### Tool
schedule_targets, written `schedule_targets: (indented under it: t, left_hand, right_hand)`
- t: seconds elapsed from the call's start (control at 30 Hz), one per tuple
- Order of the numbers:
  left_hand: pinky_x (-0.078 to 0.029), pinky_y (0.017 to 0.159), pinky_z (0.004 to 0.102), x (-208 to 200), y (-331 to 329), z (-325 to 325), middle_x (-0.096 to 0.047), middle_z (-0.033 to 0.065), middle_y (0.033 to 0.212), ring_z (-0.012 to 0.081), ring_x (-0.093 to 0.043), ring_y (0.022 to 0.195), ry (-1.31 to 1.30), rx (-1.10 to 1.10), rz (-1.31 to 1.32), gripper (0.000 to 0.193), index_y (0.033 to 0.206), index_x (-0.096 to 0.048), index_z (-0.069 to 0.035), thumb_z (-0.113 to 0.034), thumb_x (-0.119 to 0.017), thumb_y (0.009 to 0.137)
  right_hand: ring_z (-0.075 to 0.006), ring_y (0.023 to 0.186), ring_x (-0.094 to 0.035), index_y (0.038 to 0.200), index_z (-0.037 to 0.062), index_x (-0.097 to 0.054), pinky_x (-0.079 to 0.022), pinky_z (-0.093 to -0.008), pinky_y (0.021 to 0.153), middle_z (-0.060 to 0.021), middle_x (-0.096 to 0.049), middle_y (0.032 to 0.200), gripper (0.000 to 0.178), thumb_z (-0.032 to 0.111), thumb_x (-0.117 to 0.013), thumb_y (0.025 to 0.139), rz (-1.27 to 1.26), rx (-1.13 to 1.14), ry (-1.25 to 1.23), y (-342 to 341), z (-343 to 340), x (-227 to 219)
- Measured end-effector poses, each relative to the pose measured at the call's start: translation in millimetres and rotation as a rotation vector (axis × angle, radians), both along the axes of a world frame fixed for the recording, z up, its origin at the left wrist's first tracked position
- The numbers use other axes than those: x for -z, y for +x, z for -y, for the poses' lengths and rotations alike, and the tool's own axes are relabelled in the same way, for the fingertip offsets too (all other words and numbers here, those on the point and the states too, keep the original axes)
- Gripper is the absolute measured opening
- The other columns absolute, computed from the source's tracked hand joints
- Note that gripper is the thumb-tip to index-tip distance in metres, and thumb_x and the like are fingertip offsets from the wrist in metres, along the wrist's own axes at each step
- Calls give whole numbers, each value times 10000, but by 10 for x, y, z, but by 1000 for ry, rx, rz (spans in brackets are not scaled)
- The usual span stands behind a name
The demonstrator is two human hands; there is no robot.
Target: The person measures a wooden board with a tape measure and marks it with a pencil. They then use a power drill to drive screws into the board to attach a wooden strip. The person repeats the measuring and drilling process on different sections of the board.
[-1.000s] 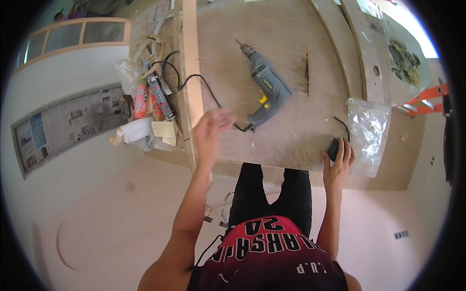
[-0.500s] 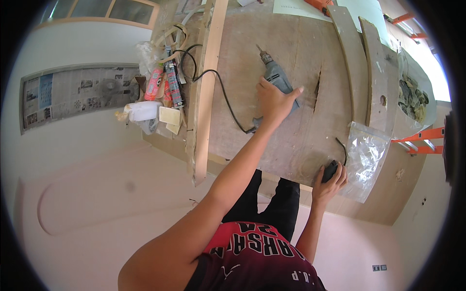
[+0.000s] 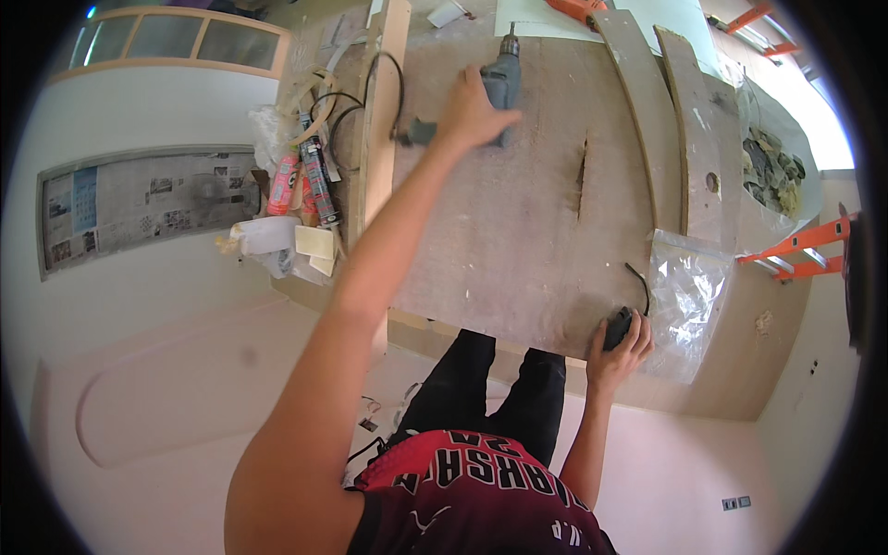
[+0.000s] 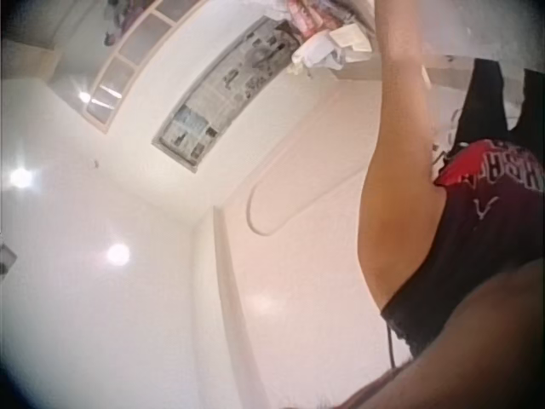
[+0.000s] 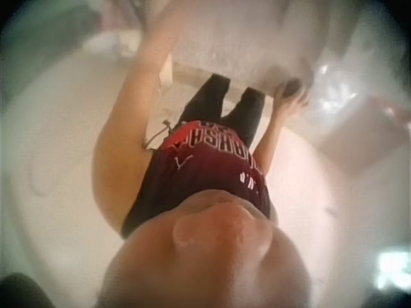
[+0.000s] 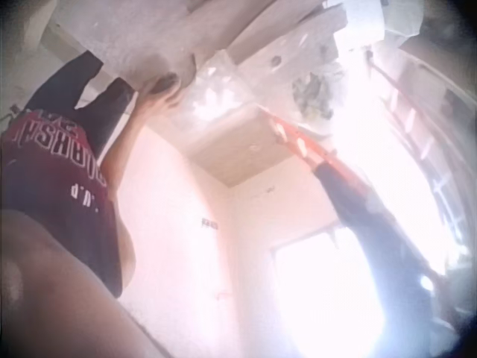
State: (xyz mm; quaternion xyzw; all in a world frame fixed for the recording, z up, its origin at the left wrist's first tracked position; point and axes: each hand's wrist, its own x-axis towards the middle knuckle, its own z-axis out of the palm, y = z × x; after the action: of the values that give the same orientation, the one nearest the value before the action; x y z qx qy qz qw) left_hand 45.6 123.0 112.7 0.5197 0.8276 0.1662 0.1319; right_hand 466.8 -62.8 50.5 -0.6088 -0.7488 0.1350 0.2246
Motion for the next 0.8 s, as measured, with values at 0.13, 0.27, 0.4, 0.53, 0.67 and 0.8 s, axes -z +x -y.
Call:
schedule_targets:
  t: [0.13,0.27,0.4,0.53,0.67,0.8]
  left_hand:
    - [-482,1073,450,323,-542,-267,-571,280,1392,432,-562,1291,5,201,-137,946,1443,-453,27,-348,-885,689]
    - [-477,1091,436,414,-820,-364,-569,254,1418,408,-563,1299,33,326,-69,946,1473,-461,-23,-349,-882,690]
    - [-479,1089,436,297,-1015,-479,-605,225,1390,385,-584,1274,13,517,66,769,1446,-537,-96,-299,-837,768]
    - [-438,1123,431,-2,-934,-479,-593,278,1365,415,-567,1291,-67,595,87,749,1461,-513,-42,-171,-818,789]
    - [-374,1185,496,221,-987,-235,-481,281,1489,465,-448,1395,6,516,-96,903,1576,-384,-77,-265,-827,812]
    - [-321,1213,556,146,-823,129,-217,241,1691,474,-238,1531,62,544,-417,1055,1652,-226,-127,-348,-837,820]
  right_hand:
    - [-422,1236,-519,1368,30,-552,-427,-551,1046,-196,-571,1331,594,179,-786,843,-19,-12,30,-24,2,48]
    - [-426,1247,-510,1373,27,-549,-414,-555,1057,-196,-567,1337,604,183,-791,843,-16,-20,24,-18,20,94]
    - [-430,1262,-491,1389,15,-541,-396,-564,1067,-204,-553,1354,619,193,-795,853,-14,-21,0,-16,21,112]
    - [-435,1282,-460,1414,9,-537,-378,-569,1078,-213,-538,1373,625,214,-791,881,53,-44,-111,-72,-27,-42]
    - [-434,1298,-441,1419,13,-545,-364,-564,1090,-210,-540,1370,629,227,-800,885,129,-188,-201,-143,-120,-215]
    - [-423,1271,-471,1400,14,-557,-391,-539,1071,-205,-549,1343,632,190,-824,854,147,-284,-146,-443,-281,-533]
